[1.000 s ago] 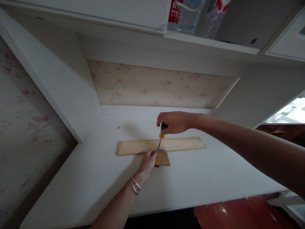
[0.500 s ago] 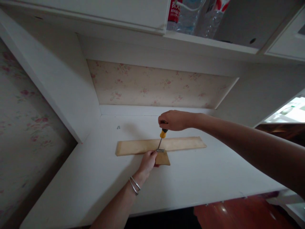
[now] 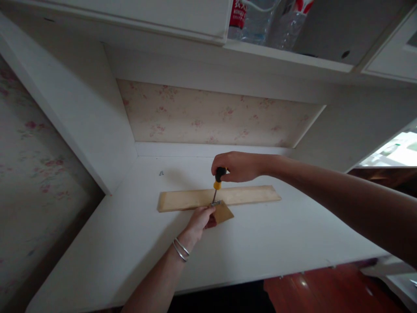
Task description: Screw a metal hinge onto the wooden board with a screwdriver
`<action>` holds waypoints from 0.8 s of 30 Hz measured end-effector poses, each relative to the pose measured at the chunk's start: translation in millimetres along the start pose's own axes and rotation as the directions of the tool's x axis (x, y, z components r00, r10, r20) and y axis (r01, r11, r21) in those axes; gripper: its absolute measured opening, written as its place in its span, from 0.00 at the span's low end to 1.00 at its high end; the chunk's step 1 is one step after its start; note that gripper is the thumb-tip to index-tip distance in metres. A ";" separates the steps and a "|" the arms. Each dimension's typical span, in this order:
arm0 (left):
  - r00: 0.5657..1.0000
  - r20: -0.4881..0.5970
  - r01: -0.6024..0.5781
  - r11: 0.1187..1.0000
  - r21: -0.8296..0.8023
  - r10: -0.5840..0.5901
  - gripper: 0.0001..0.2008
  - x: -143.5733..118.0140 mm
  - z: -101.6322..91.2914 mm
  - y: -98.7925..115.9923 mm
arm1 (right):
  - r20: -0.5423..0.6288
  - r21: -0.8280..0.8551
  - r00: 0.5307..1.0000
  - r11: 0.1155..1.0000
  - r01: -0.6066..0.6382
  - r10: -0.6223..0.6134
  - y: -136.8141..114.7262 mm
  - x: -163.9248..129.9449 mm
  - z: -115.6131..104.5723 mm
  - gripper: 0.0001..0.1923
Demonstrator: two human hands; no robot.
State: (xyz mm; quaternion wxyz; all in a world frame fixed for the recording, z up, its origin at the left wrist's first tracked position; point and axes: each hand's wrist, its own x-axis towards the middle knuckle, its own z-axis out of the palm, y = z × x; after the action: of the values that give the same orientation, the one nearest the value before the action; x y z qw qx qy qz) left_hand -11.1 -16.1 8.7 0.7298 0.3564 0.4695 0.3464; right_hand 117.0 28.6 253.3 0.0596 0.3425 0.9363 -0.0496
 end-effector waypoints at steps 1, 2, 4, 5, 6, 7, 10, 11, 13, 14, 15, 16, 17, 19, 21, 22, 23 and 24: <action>1.000 0.002 -0.001 1.000 -0.014 0.001 0.13 0.2 -0.3 -0.1 | -0.003 -0.006 1.000 1.000 -0.018 0.018 0.0 0.2 -0.3 0.11; 1.000 -0.002 0.000 1.000 -0.025 0.000 0.13 0.1 -0.4 -0.1 | -0.009 -0.018 0.999 0.999 -0.045 0.045 0.7 0.5 -0.2 0.13; 1.000 -0.014 0.007 0.999 -0.035 -0.007 0.12 -0.5 0.2 0.7 | -0.035 -0.048 0.994 0.993 -0.104 0.102 3.3 0.9 1.5 0.18; 1.000 -0.020 0.011 0.999 -0.032 -0.011 0.12 -1.1 0.7 1.2 | -0.048 -0.059 0.992 0.991 -0.121 0.119 5.0 0.8 2.7 0.19; 0.999 -0.028 0.013 0.999 -0.030 -0.014 0.11 -1.7 1.2 1.8 | -0.059 -0.068 0.991 0.989 -0.128 0.124 6.8 0.3 3.9 0.18; 0.999 -0.033 0.014 0.999 -0.029 -0.014 0.11 -2.3 1.7 2.3 | -0.065 -0.073 0.991 0.989 -0.125 0.120 8.4 -0.3 5.0 0.16; 0.999 -0.032 0.006 1.000 -0.026 -0.007 0.11 -4.0 2.7 3.3 | -0.059 -0.053 0.995 0.995 -0.080 0.076 11.6 -2.5 6.2 0.14; 1.000 -0.028 0.003 1.000 -0.024 -0.003 0.11 -4.4 2.9 3.5 | -0.053 -0.040 0.996 0.997 -0.067 0.065 12.0 -2.8 6.2 0.14; 1.000 -0.019 -0.002 1.000 -0.025 0.001 0.11 -5.0 3.0 3.7 | -0.042 -0.022 0.996 0.997 -0.078 0.077 12.2 -2.5 6.1 0.17; 1.000 -0.017 -0.003 1.000 -0.025 0.002 0.11 -5.0 3.0 3.7 | -0.035 -0.024 0.994 0.994 -0.104 0.103 12.0 -2.0 6.2 0.17; 1.000 -0.017 -0.002 1.000 -0.024 0.002 0.11 -4.7 2.8 3.5 | -0.028 -0.034 0.991 0.991 -0.132 0.131 11.8 -1.4 6.2 0.18; 1.000 -0.019 -0.001 1.000 -0.022 0.000 0.11 -4.1 2.6 3.2 | -0.021 -0.047 0.988 0.987 -0.154 0.154 11.5 -0.9 6.3 0.19; 1.000 -0.021 0.000 1.000 -0.017 0.000 0.11 -3.3 2.3 2.6 | -0.015 -0.060 0.987 0.985 -0.163 0.163 11.1 -0.6 6.1 0.19; 1.000 -0.018 -0.003 1.000 -0.008 0.003 0.12 -0.9 1.6 0.9 | -0.011 -0.063 0.991 0.989 -0.135 0.135 10.1 -1.0 5.2 0.15; 1.000 -0.005 -0.012 1.000 -0.003 0.012 0.14 1.6 0.8 -1.3 | 0.000 -0.034 0.997 0.997 -0.073 0.073 9.0 -1.9 3.6 0.11; 1.000 0.001 -0.019 1.000 -0.002 0.019 0.15 2.7 0.6 -2.4 | 0.007 -0.019 0.999 0.998 -0.051 0.051 8.4 -2.3 2.9 0.11; 1.000 0.007 -0.025 1.000 -0.003 0.026 0.14 3.5 0.4 -3.5 | 0.014 -0.009 0.999 0.999 -0.044 0.044 8.1 -2.4 2.4 0.12; 0.999 0.013 -0.032 0.999 -0.003 0.032 0.14 4.0 0.5 -4.4 | 0.019 -0.004 0.998 0.999 -0.052 0.053 7.9 -2.2 2.4 0.14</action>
State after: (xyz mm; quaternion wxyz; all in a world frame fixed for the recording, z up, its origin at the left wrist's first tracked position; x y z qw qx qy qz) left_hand -8.7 -15.1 3.4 0.7277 0.3650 0.4587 0.3562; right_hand 123.9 32.9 250.9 0.0704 0.3664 0.9265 -0.0496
